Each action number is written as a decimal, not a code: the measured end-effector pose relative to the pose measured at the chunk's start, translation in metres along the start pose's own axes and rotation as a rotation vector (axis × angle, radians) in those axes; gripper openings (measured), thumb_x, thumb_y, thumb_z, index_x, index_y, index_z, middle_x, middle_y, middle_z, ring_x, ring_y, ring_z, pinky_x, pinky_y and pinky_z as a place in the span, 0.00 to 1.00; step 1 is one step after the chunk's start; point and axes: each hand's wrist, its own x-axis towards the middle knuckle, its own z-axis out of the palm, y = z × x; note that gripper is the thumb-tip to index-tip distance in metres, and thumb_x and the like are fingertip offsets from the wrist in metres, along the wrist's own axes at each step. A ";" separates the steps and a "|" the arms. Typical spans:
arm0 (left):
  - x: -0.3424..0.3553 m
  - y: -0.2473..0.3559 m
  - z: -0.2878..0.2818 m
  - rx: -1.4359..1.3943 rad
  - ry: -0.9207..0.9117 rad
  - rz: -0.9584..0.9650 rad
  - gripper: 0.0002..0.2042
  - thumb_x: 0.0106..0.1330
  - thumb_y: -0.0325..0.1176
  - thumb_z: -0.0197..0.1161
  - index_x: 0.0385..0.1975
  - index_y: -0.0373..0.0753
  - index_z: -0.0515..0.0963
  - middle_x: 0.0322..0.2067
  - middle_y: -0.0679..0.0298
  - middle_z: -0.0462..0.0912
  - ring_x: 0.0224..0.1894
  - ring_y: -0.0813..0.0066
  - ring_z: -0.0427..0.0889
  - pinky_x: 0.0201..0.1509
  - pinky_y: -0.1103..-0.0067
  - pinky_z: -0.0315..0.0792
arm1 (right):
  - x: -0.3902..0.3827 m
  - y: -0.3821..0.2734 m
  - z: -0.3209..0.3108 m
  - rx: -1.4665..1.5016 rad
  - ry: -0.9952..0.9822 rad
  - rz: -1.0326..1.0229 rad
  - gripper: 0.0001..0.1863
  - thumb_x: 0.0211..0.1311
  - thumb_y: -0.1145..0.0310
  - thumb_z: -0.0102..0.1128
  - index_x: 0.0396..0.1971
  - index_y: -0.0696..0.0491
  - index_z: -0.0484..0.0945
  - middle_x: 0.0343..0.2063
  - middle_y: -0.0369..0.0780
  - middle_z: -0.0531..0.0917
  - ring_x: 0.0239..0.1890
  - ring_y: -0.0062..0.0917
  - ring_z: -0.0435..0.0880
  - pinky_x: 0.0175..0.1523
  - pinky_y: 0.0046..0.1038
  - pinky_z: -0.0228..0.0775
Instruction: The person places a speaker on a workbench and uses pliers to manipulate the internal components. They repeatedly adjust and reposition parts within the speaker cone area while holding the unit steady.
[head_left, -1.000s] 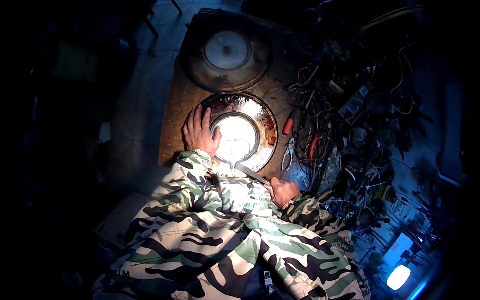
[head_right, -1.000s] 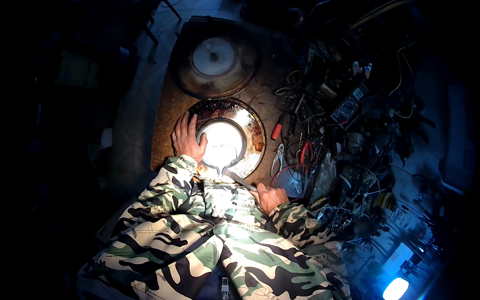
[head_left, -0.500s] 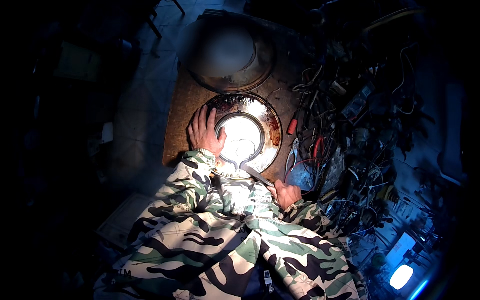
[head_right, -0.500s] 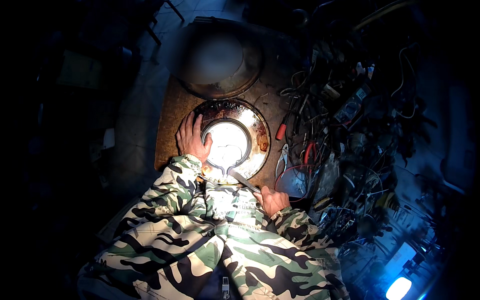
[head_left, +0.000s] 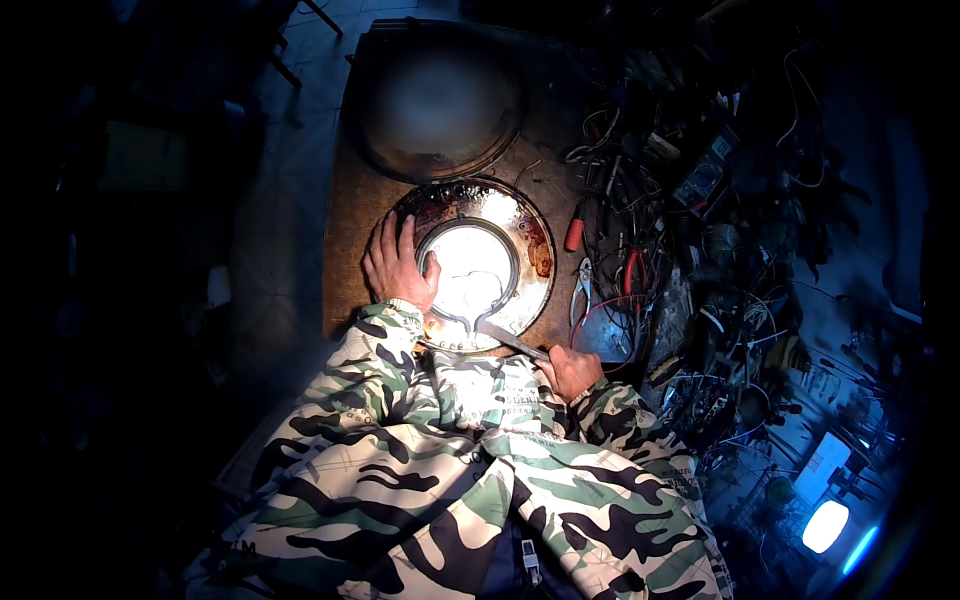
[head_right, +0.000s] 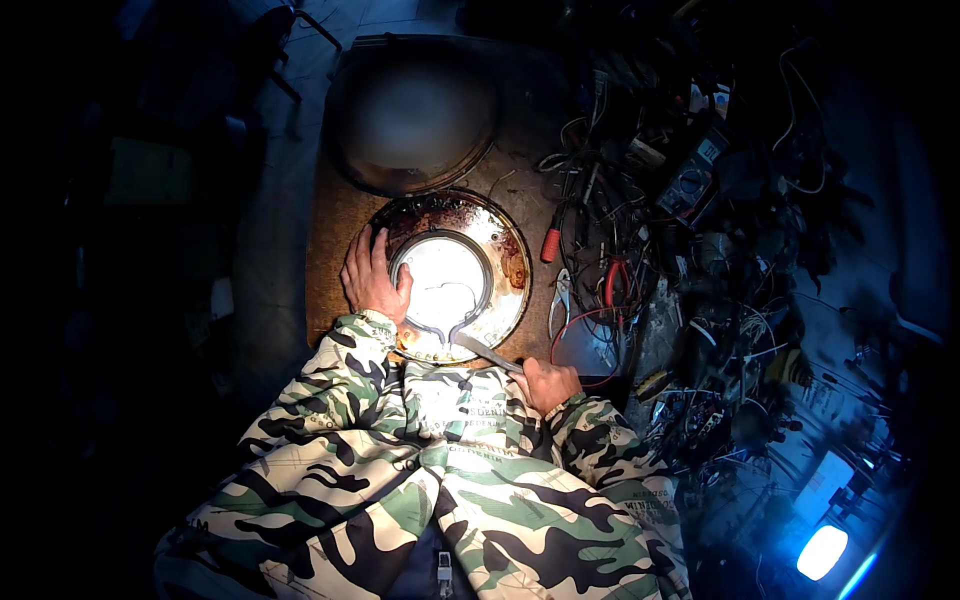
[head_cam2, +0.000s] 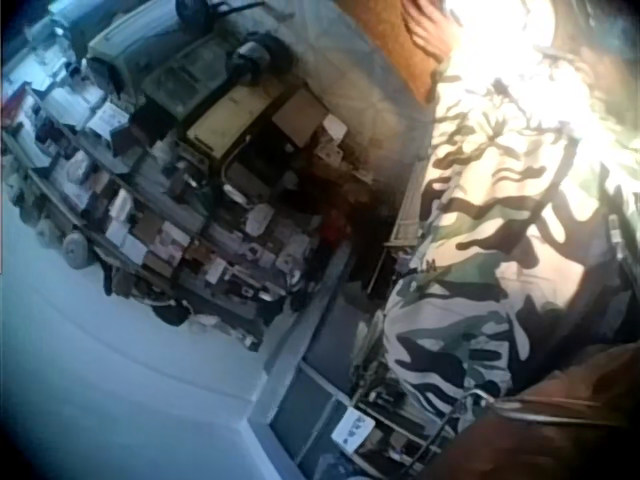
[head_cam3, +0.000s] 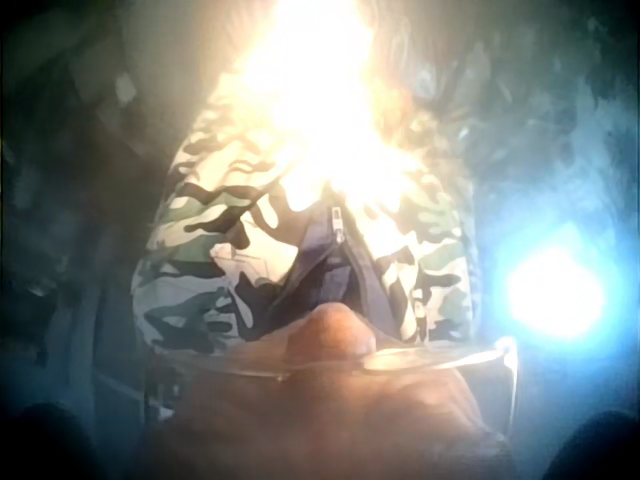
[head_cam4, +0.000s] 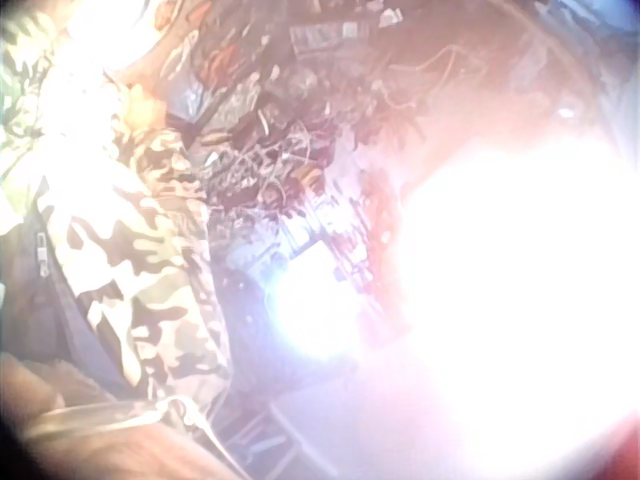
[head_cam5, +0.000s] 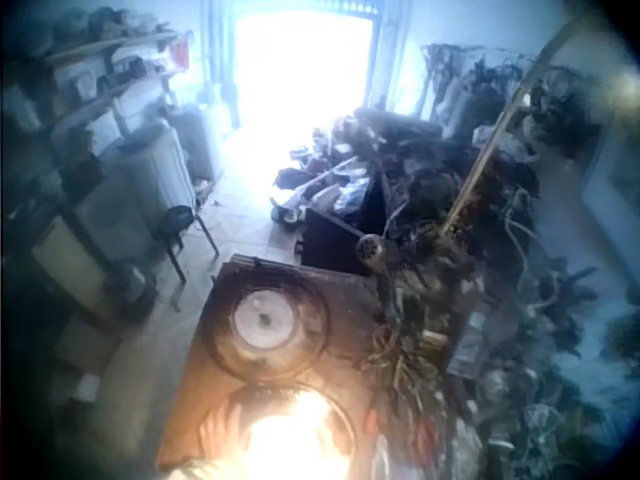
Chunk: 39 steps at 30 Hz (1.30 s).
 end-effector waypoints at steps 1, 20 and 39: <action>-0.004 0.000 0.000 0.001 -0.001 -0.005 0.36 0.60 0.43 0.65 0.71 0.44 0.64 0.72 0.53 0.61 0.74 0.49 0.57 0.73 0.52 0.51 | -0.005 -0.001 -0.001 0.001 0.000 0.004 0.21 0.65 0.52 0.66 0.24 0.52 0.73 0.17 0.45 0.81 0.19 0.43 0.83 0.23 0.42 0.73; 0.001 0.000 0.002 0.035 -0.019 0.033 0.36 0.62 0.41 0.64 0.72 0.44 0.62 0.72 0.51 0.61 0.73 0.48 0.58 0.73 0.53 0.52 | -0.019 -0.031 0.004 0.180 -0.076 0.236 0.23 0.67 0.51 0.64 0.25 0.56 0.75 0.17 0.52 0.81 0.22 0.50 0.83 0.26 0.47 0.72; 0.004 -0.020 0.009 -0.036 -0.122 0.069 0.31 0.68 0.43 0.60 0.70 0.42 0.64 0.70 0.51 0.63 0.71 0.46 0.60 0.72 0.52 0.55 | -0.043 -0.120 0.056 0.405 0.162 0.749 0.21 0.69 0.52 0.64 0.30 0.57 0.75 0.22 0.58 0.80 0.31 0.60 0.81 0.33 0.54 0.69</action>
